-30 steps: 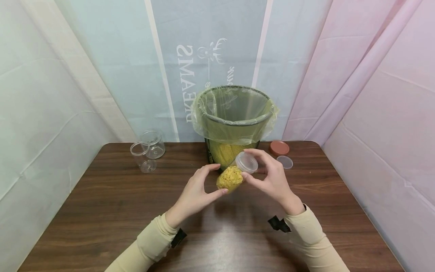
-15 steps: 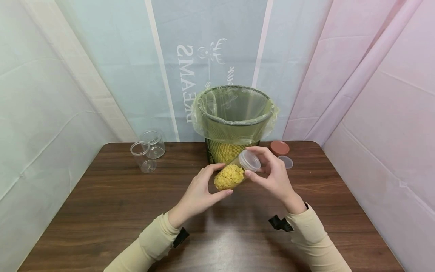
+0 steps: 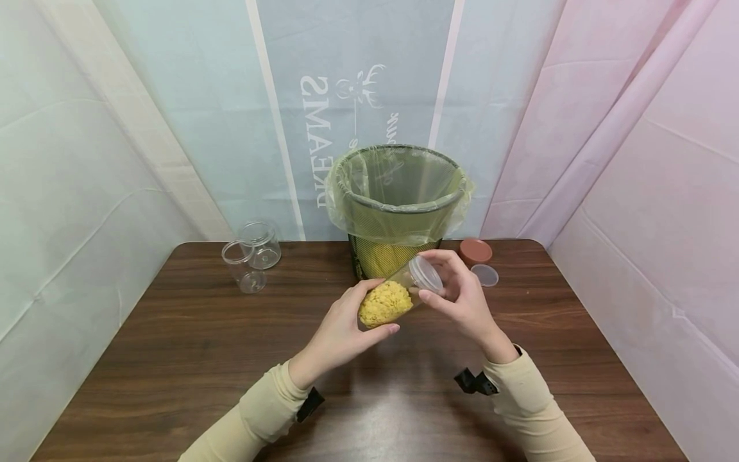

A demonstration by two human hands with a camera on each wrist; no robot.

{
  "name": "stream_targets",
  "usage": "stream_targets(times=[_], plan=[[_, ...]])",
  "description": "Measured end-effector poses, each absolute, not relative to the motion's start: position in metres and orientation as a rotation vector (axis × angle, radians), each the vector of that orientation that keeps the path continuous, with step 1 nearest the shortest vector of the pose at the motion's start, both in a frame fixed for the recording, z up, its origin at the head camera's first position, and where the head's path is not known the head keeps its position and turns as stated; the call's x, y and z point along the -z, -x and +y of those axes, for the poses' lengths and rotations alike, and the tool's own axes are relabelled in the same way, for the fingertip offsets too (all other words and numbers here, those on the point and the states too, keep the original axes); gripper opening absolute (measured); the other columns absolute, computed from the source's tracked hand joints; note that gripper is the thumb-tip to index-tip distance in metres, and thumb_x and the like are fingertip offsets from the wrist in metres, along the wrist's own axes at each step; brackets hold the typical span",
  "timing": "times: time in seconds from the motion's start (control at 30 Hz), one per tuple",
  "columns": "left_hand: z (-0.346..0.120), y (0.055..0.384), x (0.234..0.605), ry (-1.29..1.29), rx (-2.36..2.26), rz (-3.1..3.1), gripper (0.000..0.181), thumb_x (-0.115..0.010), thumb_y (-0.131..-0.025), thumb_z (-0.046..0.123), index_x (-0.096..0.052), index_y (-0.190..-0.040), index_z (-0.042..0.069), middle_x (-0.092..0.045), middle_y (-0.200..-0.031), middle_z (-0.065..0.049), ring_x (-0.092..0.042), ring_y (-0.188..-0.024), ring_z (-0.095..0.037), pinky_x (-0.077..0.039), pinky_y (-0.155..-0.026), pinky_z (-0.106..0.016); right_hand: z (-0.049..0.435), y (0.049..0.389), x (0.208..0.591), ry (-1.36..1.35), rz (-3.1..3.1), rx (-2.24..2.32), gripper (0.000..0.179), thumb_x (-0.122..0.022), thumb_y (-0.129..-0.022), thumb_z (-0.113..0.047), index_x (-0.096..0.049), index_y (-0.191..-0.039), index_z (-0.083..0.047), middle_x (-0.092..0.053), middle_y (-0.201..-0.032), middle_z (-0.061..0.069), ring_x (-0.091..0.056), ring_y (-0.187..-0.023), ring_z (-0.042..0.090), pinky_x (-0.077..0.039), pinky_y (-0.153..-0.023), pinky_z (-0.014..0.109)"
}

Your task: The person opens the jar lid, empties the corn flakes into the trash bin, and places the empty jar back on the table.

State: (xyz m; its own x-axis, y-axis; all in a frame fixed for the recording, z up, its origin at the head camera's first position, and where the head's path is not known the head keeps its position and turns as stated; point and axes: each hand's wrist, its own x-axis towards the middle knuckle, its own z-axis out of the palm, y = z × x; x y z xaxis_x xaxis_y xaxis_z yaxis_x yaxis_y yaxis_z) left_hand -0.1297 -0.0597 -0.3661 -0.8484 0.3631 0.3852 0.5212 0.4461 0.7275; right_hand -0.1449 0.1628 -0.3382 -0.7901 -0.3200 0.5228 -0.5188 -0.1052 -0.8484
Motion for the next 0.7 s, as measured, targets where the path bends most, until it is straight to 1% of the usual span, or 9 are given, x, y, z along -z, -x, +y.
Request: stream_targets(times=[0.07,0.23,0.5,0.6,0.7], plan=[[-0.0595,0.1292,0.3658,0.776,1.383,-2.515,0.063,-0.08,-0.074,0.034,-0.05,-0.128,0.024,-0.061,-0.116,0.007,-0.058,-0.099,-0.007,-0.05,-0.082,-0.031,0.1622,0.1454,0.3387,-0.96,-1.973,-2.051,0.05,-0.062,-0.083,0.007,-0.039,-0.127,0.012,-0.054,-0.119,0.01,-0.062,-0.106,0.019,-0.057,-0.074,0.042],[-0.059,0.1282,0.3659,0.778,1.435,-2.465,0.059,-0.08,-0.074,0.032,-0.052,-0.126,0.024,-0.063,-0.11,0.009,-0.059,-0.09,-0.006,-0.05,-0.076,-0.027,0.1622,0.1468,0.3414,-0.966,-1.968,-2.065,0.048,-0.06,-0.084,0.007,-0.039,-0.127,0.011,-0.051,-0.12,0.01,-0.061,-0.105,0.018,-0.057,-0.075,0.041],[-0.0581,0.1272,0.3667,0.768,1.465,-2.444,0.058,-0.08,-0.075,0.033,-0.053,-0.125,0.024,-0.064,-0.107,0.009,-0.059,-0.088,-0.007,-0.049,-0.074,-0.026,0.1623,0.1472,0.343,-0.944,-1.998,-2.044,0.048,-0.059,-0.083,0.006,-0.039,-0.127,0.009,-0.052,-0.119,0.008,-0.06,-0.103,0.017,-0.057,-0.076,0.041],[-0.0579,0.1272,0.3673,0.764,1.468,-2.438,0.057,-0.08,-0.075,0.032,-0.053,-0.125,0.024,-0.063,-0.107,0.009,-0.058,-0.088,-0.007,-0.049,-0.074,-0.026,0.1623,0.1472,0.342,-0.936,-2.028,-2.024,0.048,-0.059,-0.084,0.006,-0.039,-0.128,0.01,-0.052,-0.119,0.011,-0.061,-0.102,0.018,-0.057,-0.077,0.042],[-0.0581,0.1278,0.3683,0.771,1.461,-2.422,0.057,-0.08,-0.075,0.031,-0.053,-0.125,0.022,-0.063,-0.107,0.008,-0.058,-0.089,-0.007,-0.049,-0.075,-0.026,0.1632,0.1477,0.3408,-0.931,-2.081,-1.972,0.045,-0.058,-0.089,0.003,-0.039,-0.129,0.01,-0.054,-0.118,0.018,-0.063,-0.1,0.018,-0.057,-0.076,0.043]])
